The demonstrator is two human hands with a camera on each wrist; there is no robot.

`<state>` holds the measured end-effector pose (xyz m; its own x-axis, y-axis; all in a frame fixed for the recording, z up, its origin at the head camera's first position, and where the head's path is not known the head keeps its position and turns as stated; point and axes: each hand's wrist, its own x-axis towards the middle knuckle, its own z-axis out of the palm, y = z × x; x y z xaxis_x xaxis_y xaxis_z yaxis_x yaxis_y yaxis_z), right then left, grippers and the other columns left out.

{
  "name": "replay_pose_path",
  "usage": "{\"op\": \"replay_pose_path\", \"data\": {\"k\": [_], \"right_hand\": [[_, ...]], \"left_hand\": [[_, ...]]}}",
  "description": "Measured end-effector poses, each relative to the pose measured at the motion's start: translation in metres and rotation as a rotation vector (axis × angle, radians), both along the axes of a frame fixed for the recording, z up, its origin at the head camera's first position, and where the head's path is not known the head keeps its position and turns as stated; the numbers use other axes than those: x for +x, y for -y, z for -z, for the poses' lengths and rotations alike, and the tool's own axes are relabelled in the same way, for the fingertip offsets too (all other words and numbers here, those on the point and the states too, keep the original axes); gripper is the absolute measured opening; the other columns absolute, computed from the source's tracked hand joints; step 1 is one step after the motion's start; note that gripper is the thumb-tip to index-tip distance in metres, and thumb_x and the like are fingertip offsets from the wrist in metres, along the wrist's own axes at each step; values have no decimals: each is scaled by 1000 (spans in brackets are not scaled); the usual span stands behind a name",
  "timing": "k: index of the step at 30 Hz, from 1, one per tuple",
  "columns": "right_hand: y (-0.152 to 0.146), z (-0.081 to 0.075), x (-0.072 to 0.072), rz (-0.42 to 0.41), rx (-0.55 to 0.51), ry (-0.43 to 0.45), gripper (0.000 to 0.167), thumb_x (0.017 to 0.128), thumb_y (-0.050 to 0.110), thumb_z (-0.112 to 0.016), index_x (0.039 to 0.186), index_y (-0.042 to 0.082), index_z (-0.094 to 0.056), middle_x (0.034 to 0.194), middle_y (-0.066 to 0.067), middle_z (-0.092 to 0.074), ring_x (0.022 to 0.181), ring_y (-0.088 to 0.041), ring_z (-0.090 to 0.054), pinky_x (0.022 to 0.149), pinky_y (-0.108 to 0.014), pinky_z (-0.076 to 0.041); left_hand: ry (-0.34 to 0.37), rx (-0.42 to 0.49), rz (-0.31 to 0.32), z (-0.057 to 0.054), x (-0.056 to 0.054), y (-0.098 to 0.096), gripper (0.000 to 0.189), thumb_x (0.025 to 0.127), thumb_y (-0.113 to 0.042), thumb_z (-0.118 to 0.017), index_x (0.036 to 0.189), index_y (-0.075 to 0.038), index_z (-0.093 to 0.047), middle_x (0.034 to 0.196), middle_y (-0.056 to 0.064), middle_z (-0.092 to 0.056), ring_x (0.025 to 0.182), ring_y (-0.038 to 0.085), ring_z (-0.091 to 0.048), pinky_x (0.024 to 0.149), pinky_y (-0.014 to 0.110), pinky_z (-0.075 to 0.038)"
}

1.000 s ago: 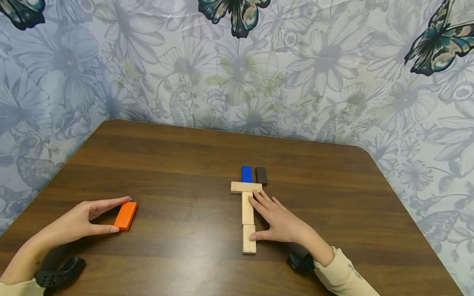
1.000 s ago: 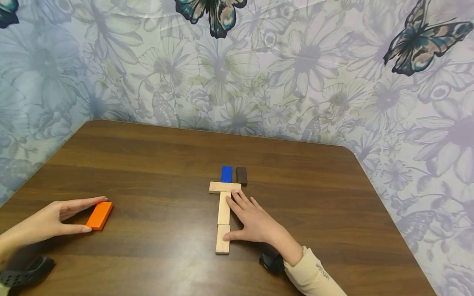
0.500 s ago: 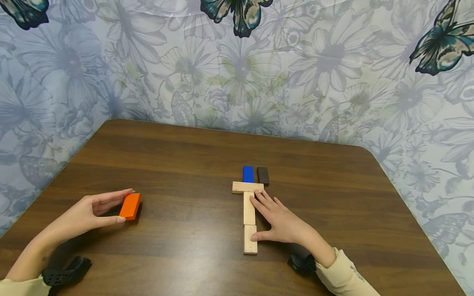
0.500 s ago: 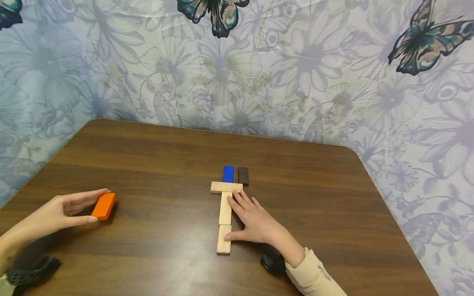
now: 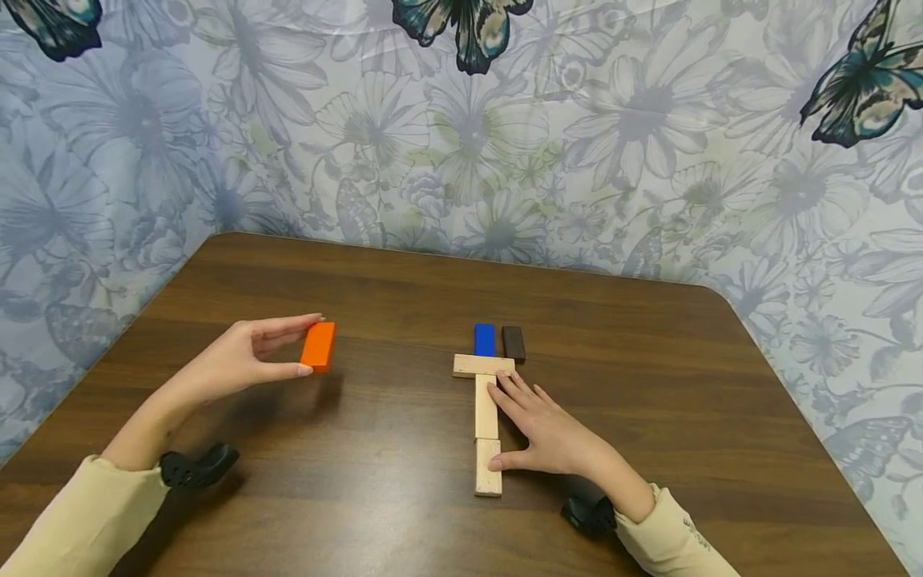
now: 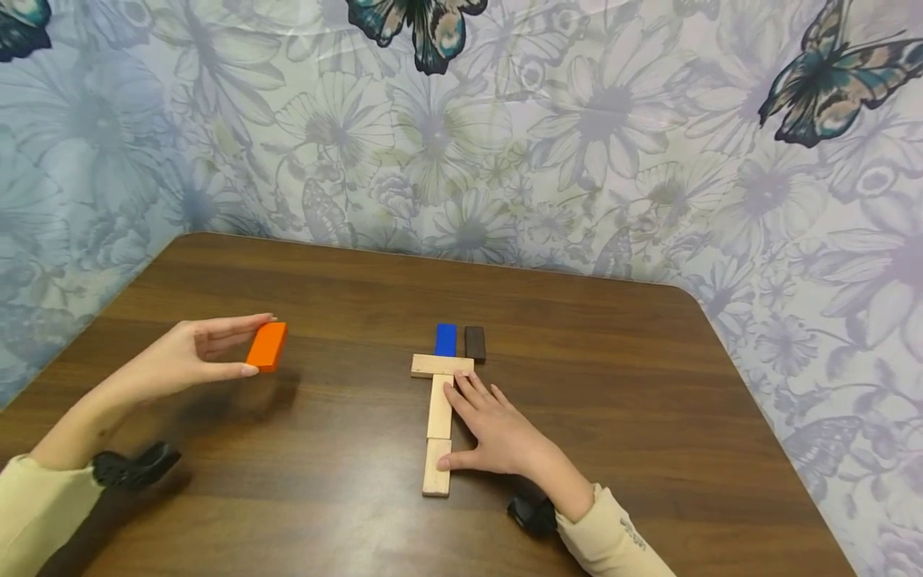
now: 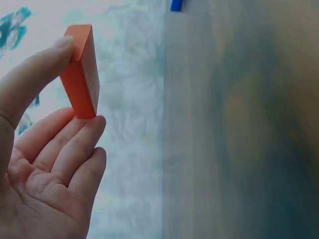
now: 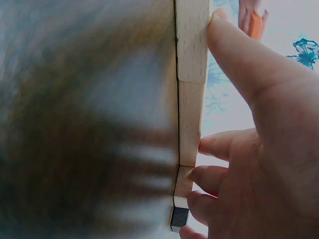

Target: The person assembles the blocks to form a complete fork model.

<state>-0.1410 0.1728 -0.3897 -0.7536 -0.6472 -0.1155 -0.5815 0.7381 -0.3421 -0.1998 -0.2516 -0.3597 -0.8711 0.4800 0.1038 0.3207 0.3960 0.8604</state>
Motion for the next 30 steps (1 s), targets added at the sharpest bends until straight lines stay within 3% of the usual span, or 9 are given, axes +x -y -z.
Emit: {"op": "replay_pose_path", "data": {"k": [4, 9, 13, 21, 30], "right_hand": [[0, 0, 0, 4, -4, -1, 98, 82, 63, -57, 150, 5, -17, 154, -15, -5, 140, -28, -2, 107, -55, -12], [1, -2, -1, 9, -3, 15, 98, 82, 63, -57, 150, 6, -15, 154, -15, -5, 139, -30, -2, 106, -56, -12], [2, -2, -2, 16, 3, 21, 98, 81, 63, -58, 150, 7, -15, 154, -13, -4, 139, -29, -2, 106, -55, -12], [4, -1, -5, 29, 14, 21, 98, 81, 64, -57, 151, 8, -14, 154, -12, -3, 139, -28, -2, 106, -55, -12], [6, 3, -10, 31, 26, 17, 99, 81, 65, -55, 151, 9, -13, 154, -12, -2, 140, -26, 0, 107, -55, -12]], "left_hand": [[21, 22, 38, -4, -27, -35, 71, 78, -20, -78, 139, -4, -45, 137, 13, -46, 123, 23, -46, 88, 27, -45], [57, 43, 102, -2, -55, -78, 73, 78, -21, -78, 139, -2, -44, 140, 11, -44, 126, 24, -42, 93, 43, -42], [45, 48, 138, 2, -71, -107, 72, 78, -20, -78, 139, -2, -44, 139, 12, -44, 125, 24, -44, 95, 45, -40], [23, 42, 149, 12, -89, -144, 68, 79, -16, -77, 137, 0, -46, 138, 14, -45, 123, 25, -46, 95, 38, -41], [36, -11, 136, 35, -105, -160, 66, 81, -15, -76, 136, 4, -45, 137, 18, -45, 122, 27, -46, 97, 37, -39]]}}
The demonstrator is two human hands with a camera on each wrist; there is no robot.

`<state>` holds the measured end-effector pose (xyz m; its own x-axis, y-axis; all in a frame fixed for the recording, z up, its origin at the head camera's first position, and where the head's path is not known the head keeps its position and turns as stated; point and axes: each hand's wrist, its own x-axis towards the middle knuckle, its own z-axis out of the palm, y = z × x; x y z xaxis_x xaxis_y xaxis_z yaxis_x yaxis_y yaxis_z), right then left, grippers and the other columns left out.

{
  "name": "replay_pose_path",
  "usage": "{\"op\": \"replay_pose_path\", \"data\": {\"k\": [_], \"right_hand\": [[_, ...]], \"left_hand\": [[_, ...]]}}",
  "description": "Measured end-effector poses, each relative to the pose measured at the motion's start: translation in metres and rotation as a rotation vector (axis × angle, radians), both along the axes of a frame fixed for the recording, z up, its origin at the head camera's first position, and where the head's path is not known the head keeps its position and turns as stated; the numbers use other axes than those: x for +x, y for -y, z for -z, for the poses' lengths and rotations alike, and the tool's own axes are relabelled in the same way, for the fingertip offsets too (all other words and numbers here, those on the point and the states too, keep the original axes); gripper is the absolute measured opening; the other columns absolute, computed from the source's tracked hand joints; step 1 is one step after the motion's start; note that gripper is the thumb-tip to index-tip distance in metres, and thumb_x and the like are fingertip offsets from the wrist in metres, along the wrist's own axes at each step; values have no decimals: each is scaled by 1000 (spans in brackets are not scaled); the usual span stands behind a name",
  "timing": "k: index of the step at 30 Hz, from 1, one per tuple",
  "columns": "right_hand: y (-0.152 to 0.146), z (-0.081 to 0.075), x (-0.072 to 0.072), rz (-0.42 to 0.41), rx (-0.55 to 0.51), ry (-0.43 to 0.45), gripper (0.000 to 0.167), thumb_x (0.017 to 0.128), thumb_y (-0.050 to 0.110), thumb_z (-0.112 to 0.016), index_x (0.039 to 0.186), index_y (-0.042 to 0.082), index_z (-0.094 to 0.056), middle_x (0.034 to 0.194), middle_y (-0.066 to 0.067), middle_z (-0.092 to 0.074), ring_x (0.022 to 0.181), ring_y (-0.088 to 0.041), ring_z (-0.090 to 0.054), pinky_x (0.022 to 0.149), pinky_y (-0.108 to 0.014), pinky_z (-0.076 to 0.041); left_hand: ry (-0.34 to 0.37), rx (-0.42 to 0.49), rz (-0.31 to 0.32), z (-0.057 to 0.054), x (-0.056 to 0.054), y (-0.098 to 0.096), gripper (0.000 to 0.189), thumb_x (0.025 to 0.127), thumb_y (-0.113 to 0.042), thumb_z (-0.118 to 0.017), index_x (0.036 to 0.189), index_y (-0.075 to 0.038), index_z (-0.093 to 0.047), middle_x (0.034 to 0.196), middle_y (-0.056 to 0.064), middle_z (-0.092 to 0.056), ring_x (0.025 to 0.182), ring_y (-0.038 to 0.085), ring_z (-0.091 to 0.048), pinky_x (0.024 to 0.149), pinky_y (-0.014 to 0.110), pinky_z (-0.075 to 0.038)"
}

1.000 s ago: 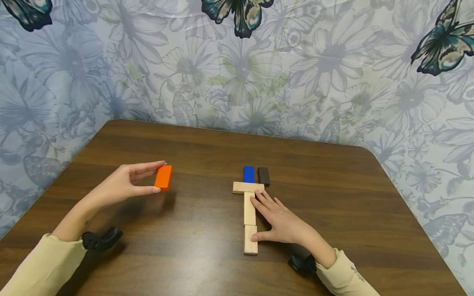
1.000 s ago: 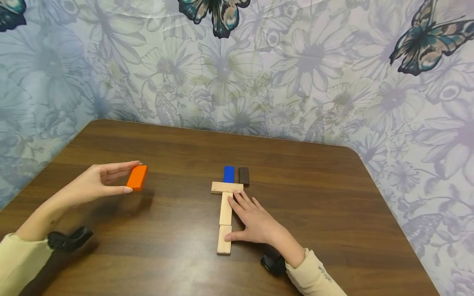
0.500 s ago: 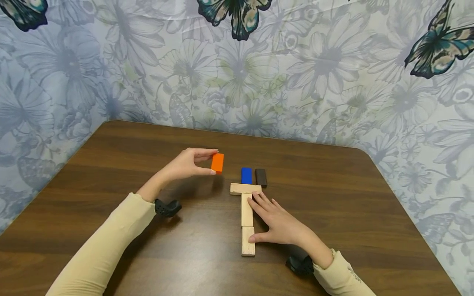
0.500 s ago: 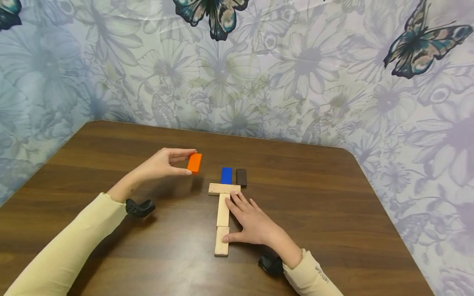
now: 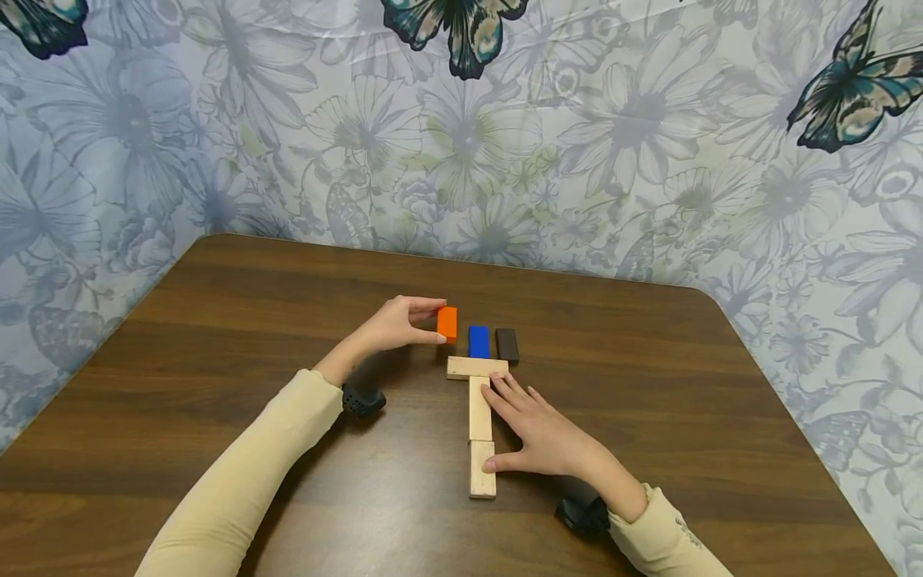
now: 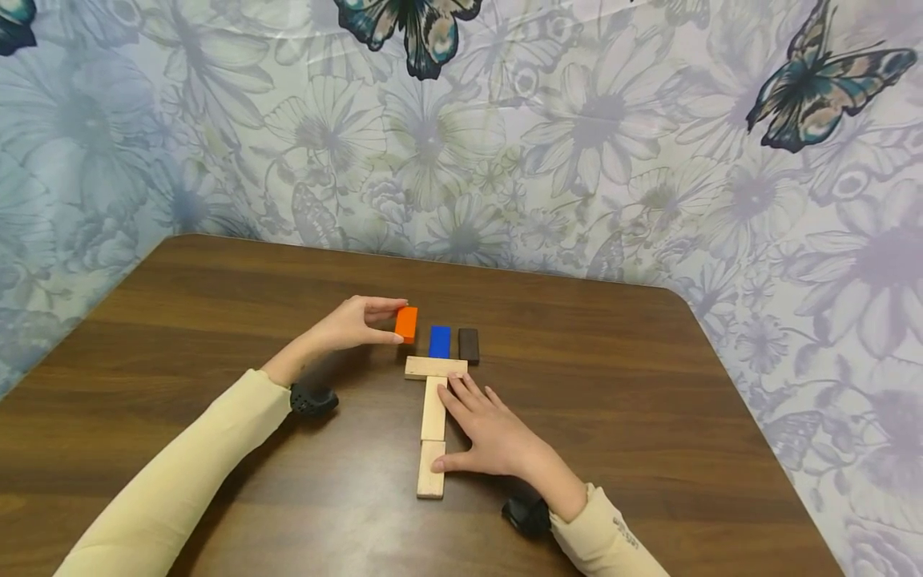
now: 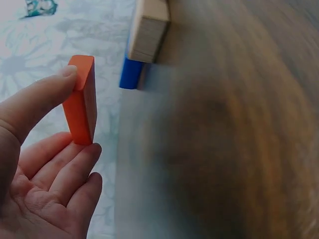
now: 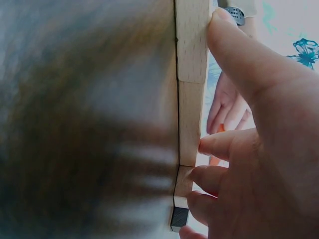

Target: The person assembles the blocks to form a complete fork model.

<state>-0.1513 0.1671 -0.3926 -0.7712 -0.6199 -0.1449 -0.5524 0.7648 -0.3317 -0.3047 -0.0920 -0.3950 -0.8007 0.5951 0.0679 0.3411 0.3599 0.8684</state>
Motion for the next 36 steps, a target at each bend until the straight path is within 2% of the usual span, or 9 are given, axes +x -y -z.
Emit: {"op": "replay_pose_path", "data": {"k": [5, 12, 20, 22, 27, 31, 36], "right_hand": [[1, 1, -2, 5, 3, 6, 100, 81, 67, -54, 151, 9, -13, 154, -11, -3, 140, -27, 0, 107, -53, -12], [3, 1, -4, 7, 5, 3, 100, 81, 67, -54, 151, 9, -13, 154, -12, -3, 140, -27, 0, 107, -53, -12], [4, 3, -7, 6, 3, -7, 100, 81, 67, -53, 151, 9, -13, 154, -12, -3, 140, -26, 0, 107, -54, -12], [4, 3, -7, 7, 0, -8, 100, 81, 67, -53, 151, 9, -13, 154, -12, -3, 140, -27, 0, 107, -55, -12], [5, 4, -9, 8, 0, -8, 100, 81, 67, -53, 151, 8, -13, 154, -12, -3, 140, -27, 0, 106, -55, -12], [6, 3, -9, 14, -1, -9, 99, 81, 66, -55, 151, 8, -14, 154, -13, -4, 140, -27, -1, 106, -55, -12], [7, 4, -10, 18, -3, -9, 99, 81, 65, -55, 151, 8, -14, 154, -13, -4, 140, -27, -1, 106, -55, -12]], "left_hand": [[-23, -68, 4, 9, -6, -2, 66, 81, -17, -75, 136, 3, -46, 137, 18, -45, 122, 28, -46, 98, 37, -38], [-43, -125, 21, 12, -10, -3, 67, 79, -16, -77, 134, 6, -46, 135, 19, -46, 121, 30, -47, 98, 37, -38], [-218, -253, 53, 17, -17, -5, 68, 79, -23, -77, 134, 6, -47, 132, 20, -50, 121, 31, -47, 100, 40, -36], [-225, -251, 64, 18, -18, -3, 67, 82, -24, -74, 134, 6, -47, 132, 20, -49, 122, 32, -46, 100, 41, -35], [-193, -191, 83, 20, -19, 2, 58, 88, -19, -67, 135, 8, -45, 135, 22, -46, 123, 33, -43, 101, 41, -34], [-202, -164, 92, 22, -20, 3, 56, 89, -15, -66, 135, 8, -45, 135, 22, -46, 124, 33, -43, 101, 42, -34], [-211, -178, 70, 25, -22, 0, 55, 89, -16, -66, 135, 6, -46, 134, 20, -47, 124, 33, -43, 102, 43, -33]]}}
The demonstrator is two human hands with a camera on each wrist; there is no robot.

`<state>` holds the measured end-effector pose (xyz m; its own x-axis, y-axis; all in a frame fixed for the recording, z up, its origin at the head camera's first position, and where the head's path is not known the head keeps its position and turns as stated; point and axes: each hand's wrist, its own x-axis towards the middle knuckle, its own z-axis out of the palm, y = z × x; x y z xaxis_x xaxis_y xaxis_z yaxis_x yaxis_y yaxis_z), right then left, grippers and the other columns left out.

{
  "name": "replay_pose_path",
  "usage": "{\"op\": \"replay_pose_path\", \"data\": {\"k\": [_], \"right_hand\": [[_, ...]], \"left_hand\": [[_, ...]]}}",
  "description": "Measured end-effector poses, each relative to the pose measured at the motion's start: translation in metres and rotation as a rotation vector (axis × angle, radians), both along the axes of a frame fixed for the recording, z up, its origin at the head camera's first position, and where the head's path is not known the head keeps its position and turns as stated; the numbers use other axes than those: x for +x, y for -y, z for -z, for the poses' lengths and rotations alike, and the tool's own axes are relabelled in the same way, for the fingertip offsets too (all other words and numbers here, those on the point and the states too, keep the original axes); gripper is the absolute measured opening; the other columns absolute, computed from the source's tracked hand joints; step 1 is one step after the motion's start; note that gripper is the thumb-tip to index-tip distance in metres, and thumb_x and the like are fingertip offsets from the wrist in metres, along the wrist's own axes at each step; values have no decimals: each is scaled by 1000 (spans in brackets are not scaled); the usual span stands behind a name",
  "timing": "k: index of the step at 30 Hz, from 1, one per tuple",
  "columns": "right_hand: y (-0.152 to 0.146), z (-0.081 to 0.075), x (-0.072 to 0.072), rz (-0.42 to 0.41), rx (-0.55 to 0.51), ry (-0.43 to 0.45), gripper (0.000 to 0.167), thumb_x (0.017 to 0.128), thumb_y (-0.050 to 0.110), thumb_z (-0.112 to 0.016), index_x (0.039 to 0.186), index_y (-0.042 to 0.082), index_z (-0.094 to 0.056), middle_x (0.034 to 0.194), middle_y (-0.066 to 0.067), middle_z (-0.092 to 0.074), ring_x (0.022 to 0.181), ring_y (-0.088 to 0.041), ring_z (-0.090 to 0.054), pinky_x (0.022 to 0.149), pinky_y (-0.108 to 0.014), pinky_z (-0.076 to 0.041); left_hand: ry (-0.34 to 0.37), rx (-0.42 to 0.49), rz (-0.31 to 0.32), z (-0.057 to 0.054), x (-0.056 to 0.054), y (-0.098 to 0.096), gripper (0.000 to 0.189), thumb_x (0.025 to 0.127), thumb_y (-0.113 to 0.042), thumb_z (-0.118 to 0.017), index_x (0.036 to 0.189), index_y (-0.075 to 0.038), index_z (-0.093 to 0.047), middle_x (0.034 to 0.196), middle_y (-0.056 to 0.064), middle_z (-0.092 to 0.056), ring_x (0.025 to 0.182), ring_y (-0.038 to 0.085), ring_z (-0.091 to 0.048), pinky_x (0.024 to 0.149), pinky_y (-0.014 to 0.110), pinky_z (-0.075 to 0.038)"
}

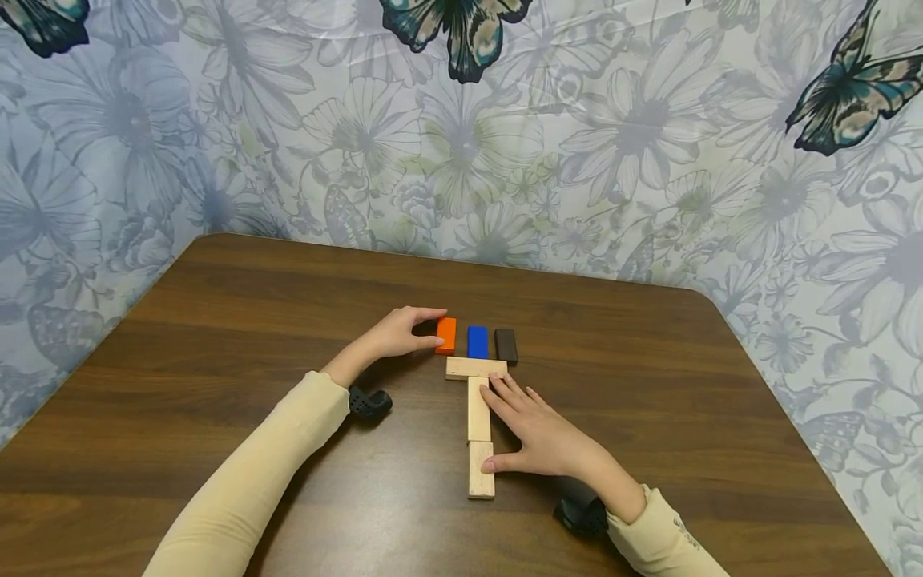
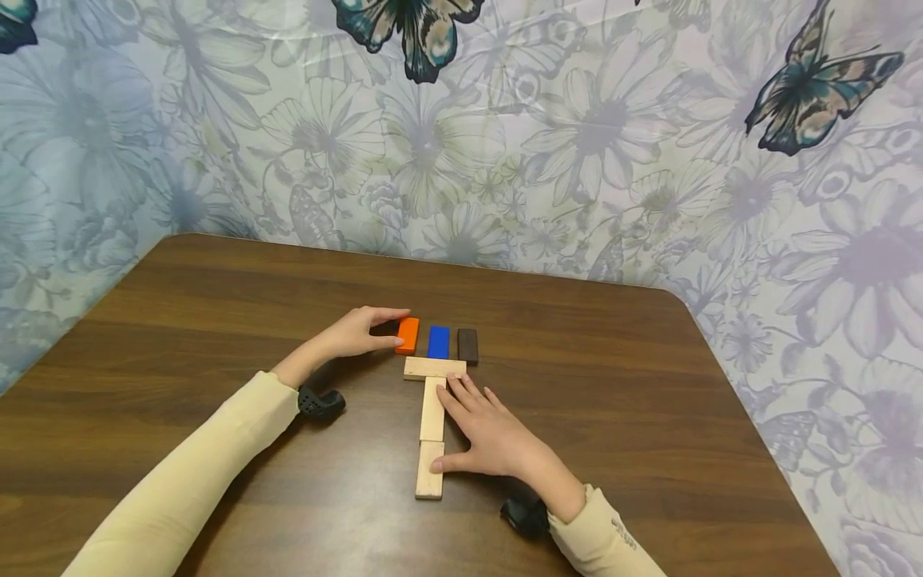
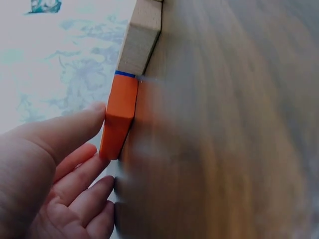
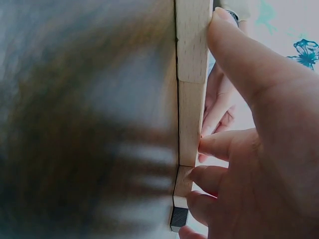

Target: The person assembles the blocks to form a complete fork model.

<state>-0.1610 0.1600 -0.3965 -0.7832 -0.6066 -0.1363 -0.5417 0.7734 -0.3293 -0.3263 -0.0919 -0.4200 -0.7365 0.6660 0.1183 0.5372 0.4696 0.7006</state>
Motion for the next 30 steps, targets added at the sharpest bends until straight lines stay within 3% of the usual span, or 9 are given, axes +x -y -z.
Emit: {"op": "replay_pose_path", "data": {"k": [15, 30], "right_hand": [[-5, 2, 5, -11, 8, 5, 99, 81, 67, -53, 151, 10, -12, 154, -11, -1, 140, -26, 0, 107, -54, -12], [-11, -2, 19, -26, 8, 15, 99, 81, 67, -53, 151, 10, -13, 154, -11, -2, 140, -26, 1, 107, -54, -11]], "left_hand": [[-11, -69, -53, -4, 13, -6, 53, 89, -21, -66, 134, 3, -49, 133, 21, -48, 124, 35, -42, 102, 45, -32], [-3, -78, -66, -6, 38, -8, 53, 88, -23, -68, 133, 0, -52, 134, 21, -46, 127, 36, -37, 103, 49, -29]]}}
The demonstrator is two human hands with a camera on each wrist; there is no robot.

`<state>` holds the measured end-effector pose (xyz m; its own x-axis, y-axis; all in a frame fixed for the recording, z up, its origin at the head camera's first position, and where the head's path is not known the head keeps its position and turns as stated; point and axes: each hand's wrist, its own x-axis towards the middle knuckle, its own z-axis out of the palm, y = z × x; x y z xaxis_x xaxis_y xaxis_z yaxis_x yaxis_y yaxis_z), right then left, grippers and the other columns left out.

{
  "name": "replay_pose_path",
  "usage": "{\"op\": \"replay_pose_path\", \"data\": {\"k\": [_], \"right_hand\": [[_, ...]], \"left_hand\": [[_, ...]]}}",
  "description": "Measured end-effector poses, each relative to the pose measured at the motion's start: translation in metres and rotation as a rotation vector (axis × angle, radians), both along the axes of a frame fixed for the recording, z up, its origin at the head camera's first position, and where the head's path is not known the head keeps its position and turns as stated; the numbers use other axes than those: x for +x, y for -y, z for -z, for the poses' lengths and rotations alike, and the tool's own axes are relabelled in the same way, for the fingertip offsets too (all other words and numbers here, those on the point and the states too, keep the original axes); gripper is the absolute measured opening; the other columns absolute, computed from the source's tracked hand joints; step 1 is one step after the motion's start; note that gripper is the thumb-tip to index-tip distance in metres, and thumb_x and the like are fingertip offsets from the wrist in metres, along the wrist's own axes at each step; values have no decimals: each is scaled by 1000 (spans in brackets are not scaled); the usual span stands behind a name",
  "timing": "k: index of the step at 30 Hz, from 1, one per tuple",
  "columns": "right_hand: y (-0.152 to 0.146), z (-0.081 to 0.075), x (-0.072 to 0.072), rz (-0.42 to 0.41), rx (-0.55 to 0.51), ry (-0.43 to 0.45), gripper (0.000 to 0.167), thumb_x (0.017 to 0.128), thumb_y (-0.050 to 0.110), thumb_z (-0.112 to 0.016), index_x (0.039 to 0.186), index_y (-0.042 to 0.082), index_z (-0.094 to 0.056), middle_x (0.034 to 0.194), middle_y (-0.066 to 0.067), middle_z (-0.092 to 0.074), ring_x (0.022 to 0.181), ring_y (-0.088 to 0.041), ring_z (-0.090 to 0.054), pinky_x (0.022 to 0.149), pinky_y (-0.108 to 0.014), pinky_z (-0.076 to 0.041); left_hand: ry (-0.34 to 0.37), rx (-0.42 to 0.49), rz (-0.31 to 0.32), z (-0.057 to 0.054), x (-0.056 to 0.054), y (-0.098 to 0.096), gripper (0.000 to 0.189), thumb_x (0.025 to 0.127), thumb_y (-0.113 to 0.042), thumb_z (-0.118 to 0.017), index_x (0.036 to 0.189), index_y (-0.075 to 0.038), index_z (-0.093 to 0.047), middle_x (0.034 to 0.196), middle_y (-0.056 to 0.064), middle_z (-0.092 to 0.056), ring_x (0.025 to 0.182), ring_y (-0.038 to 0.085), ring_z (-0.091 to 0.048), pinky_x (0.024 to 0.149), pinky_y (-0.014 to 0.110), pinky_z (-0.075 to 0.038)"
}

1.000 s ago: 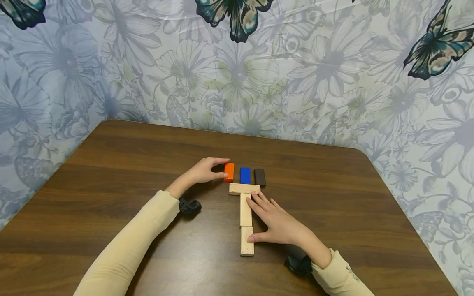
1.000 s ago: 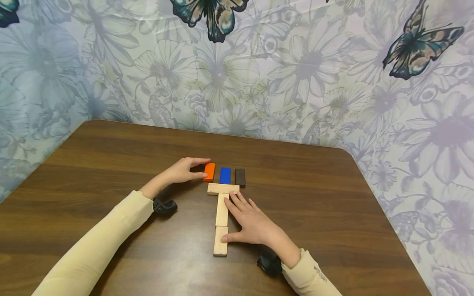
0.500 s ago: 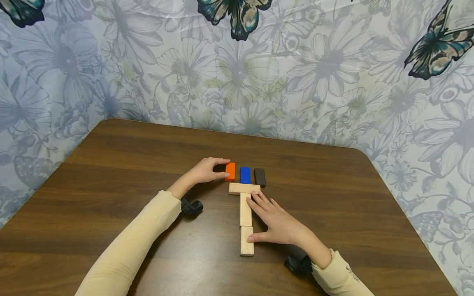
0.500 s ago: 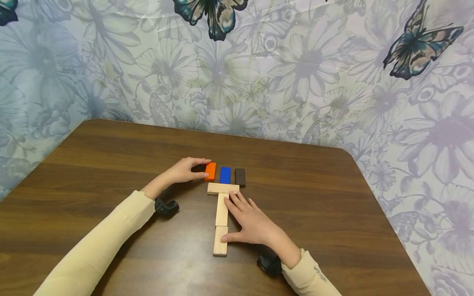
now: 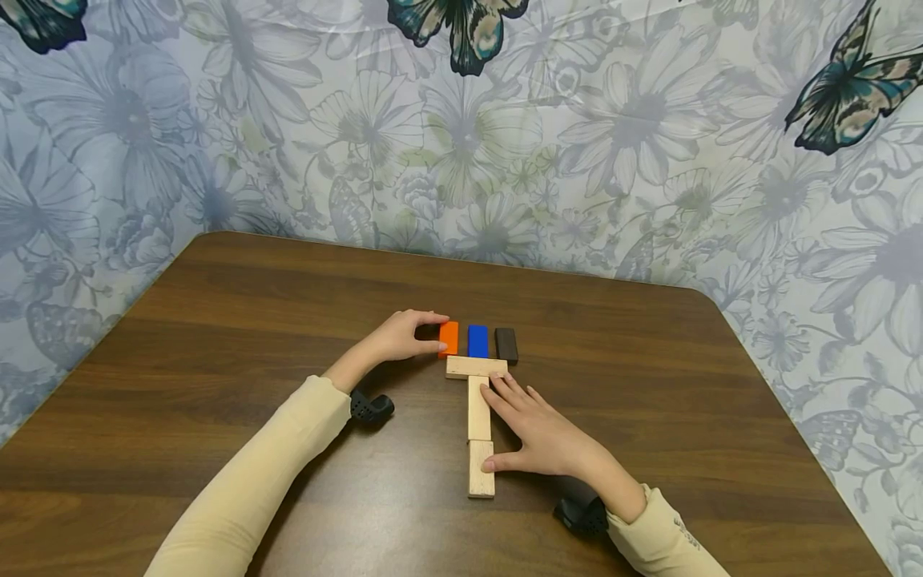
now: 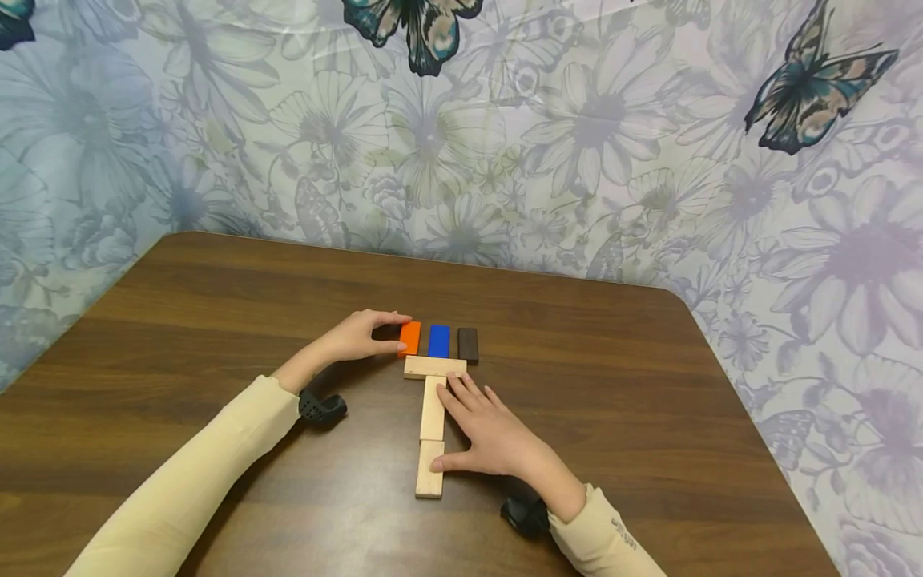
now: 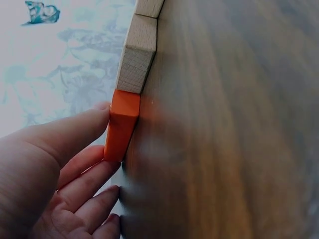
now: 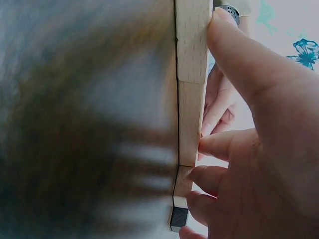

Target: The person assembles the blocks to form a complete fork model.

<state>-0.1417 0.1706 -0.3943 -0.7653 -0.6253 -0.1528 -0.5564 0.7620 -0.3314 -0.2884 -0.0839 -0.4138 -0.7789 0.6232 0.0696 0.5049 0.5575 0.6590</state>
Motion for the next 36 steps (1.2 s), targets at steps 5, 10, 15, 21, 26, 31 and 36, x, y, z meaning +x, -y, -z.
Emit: {"op": "replay_pose_path", "data": {"k": [5, 10, 15, 21, 26, 31, 36], "right_hand": [[0, 0, 0, 0, 0, 0, 100, 81, 68, -53, 151, 10, -12, 155, -10, -1, 140, -26, 1, 107, -54, -11], [0, 0, -1, 0, 3, -8, 100, 80, 69, -52, 151, 10, -13, 155, -10, -2, 140, -25, 1, 107, -54, -11], [0, 0, -1, 0, 7, -12, 100, 80, 69, -52, 151, 10, -13, 155, -11, -2, 140, -25, 1, 107, -54, -11], [1, -1, -1, -1, 11, -5, 100, 80, 68, -53, 151, 10, -13, 155, -11, -2, 140, -25, 0, 108, -53, -9], [0, -1, -2, -14, 0, -13, 97, 82, 67, -50, 151, 10, -12, 155, -11, -4, 140, -25, -1, 108, -53, -8], [-6, -2, -4, -18, -73, -10, 94, 86, 65, -48, 151, 9, -12, 155, -11, -7, 140, -24, -1, 108, -54, -7], [-20, -12, -6, 12, -151, -2, 90, 89, 57, -52, 151, 7, -11, 154, -12, -7, 140, -28, -3, 107, -55, -6]], "left_hand": [[-9, -5, 9, 0, 1, 0, 53, 88, -23, -68, 133, 0, -52, 134, 20, -48, 128, 35, -37, 103, 50, -28], [-12, 12, 21, 0, 1, 0, 54, 88, -21, -68, 134, 1, -50, 133, 19, -49, 127, 34, -38, 102, 47, -30], [-3, 57, 34, 1, 2, 1, 60, 87, -20, -68, 137, 4, -44, 133, 19, -49, 124, 31, -44, 102, 45, -32], [-5, 58, 25, 0, 3, 2, 57, 88, -21, -68, 135, 3, -47, 132, 18, -51, 122, 31, -45, 101, 44, -34], [-12, 58, 12, 1, 3, 6, 55, 88, -23, -67, 134, 3, -49, 131, 18, -51, 121, 32, -46, 100, 44, -34], [-9, 43, -14, -2, 5, 15, 57, 90, -26, -65, 136, 2, -47, 135, 18, -47, 124, 32, -42, 101, 45, -33], [-20, 27, -48, -8, 10, 38, 58, 91, -27, -63, 137, 2, -45, 137, 19, -45, 126, 34, -39, 101, 48, -31]]}}
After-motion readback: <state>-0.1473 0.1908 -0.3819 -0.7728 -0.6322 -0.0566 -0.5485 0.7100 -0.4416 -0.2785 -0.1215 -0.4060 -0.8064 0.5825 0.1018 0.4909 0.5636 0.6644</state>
